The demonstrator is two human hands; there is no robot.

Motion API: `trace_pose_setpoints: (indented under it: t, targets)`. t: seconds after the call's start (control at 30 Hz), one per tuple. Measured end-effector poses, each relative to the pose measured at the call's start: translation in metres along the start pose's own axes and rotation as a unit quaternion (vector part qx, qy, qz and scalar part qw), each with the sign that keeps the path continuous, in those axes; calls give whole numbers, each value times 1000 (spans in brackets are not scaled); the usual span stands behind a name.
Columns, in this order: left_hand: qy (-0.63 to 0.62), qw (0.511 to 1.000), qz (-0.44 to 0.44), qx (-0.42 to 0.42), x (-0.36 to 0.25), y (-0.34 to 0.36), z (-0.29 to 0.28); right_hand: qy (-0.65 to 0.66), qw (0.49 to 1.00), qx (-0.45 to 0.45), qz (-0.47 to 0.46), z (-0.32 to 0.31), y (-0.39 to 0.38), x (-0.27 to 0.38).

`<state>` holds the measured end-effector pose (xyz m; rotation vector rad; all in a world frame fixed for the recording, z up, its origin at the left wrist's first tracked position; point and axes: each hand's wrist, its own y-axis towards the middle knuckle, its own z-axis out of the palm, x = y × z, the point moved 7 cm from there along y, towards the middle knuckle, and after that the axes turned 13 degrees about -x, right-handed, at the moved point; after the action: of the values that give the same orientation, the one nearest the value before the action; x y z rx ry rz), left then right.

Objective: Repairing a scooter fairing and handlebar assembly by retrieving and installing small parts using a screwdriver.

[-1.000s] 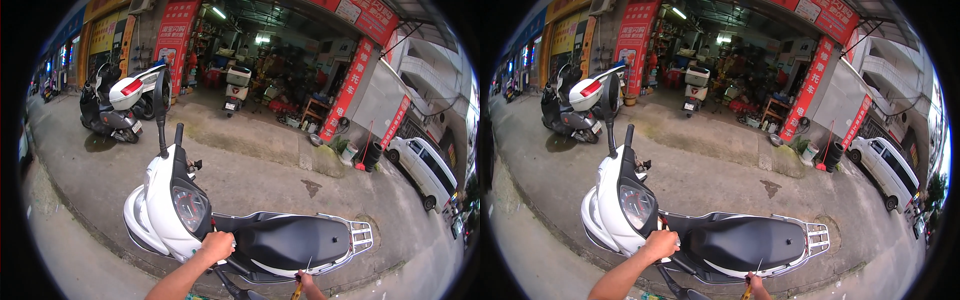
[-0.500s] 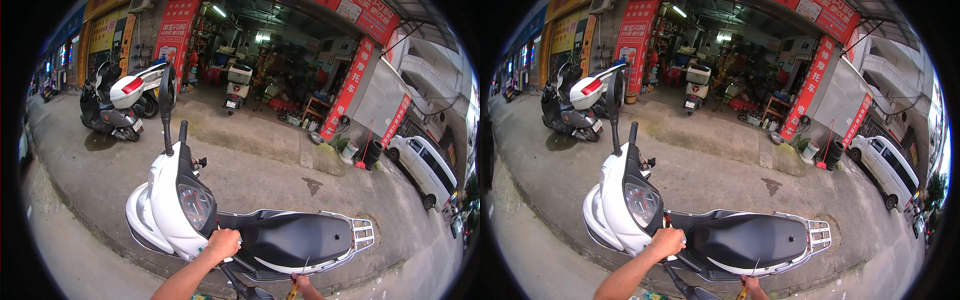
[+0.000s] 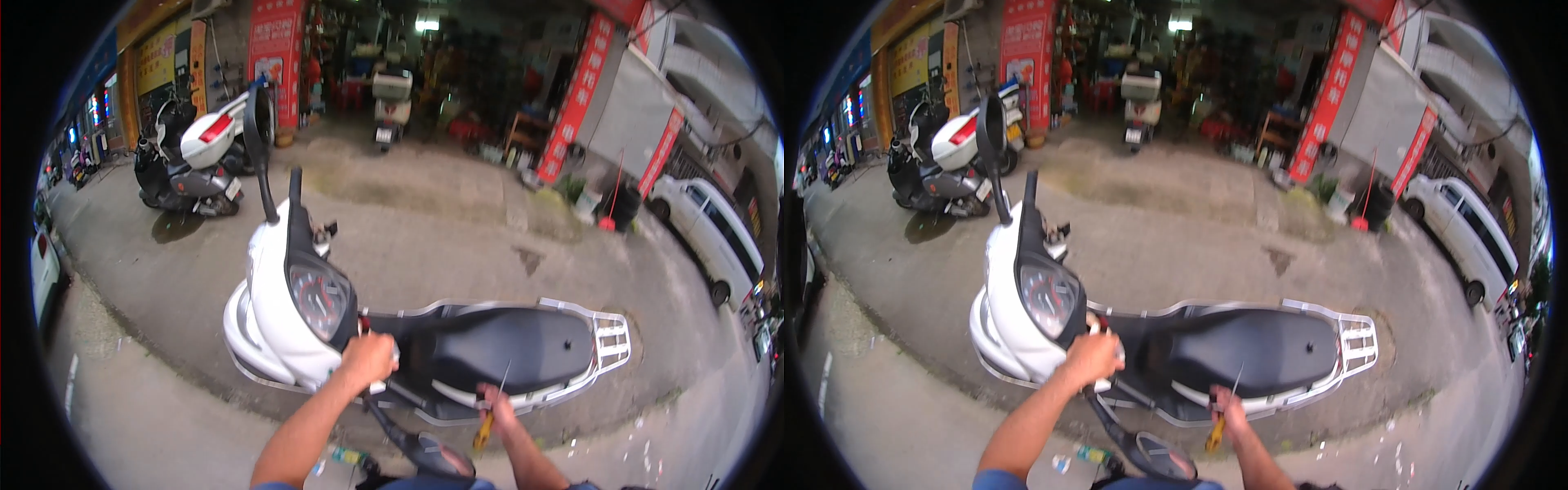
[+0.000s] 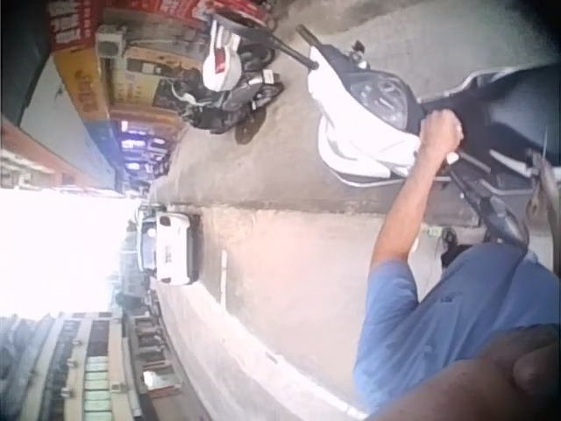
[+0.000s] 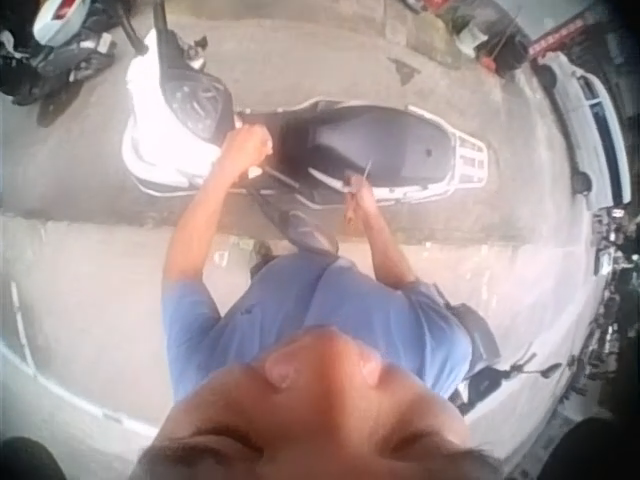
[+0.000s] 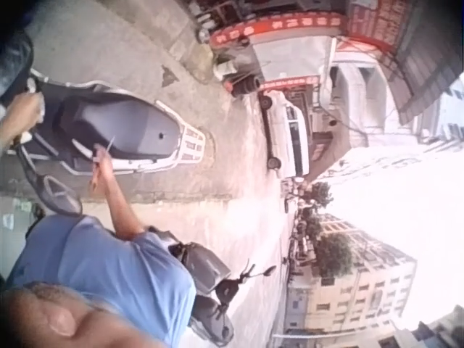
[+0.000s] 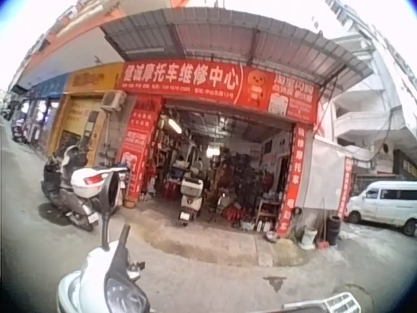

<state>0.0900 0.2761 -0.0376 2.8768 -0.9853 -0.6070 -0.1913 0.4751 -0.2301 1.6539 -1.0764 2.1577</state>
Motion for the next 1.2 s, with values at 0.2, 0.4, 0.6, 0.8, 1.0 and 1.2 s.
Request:
trace_pose_setpoints:
  t: [0.2,0.4,0.6,0.8,1.0,1.2]
  targets:
    - [-6,1000,-18,-8,8,6,0,34,987,115,-110,85,-40,102]
    - [-6,999,-28,28,-2,6,0,76,980,161,-91,95,-65,124]
    - [-11,997,-17,68,-6,2,1,160,966,202,-21,90,-66,111]
    - [-18,996,1,92,2,4,5,141,971,192,18,98,-56,95]
    - [-58,993,25,99,-4,8,1,139,962,230,39,129,-54,82]
    - [-94,992,9,80,-3,9,-2,80,966,243,35,168,-58,82]
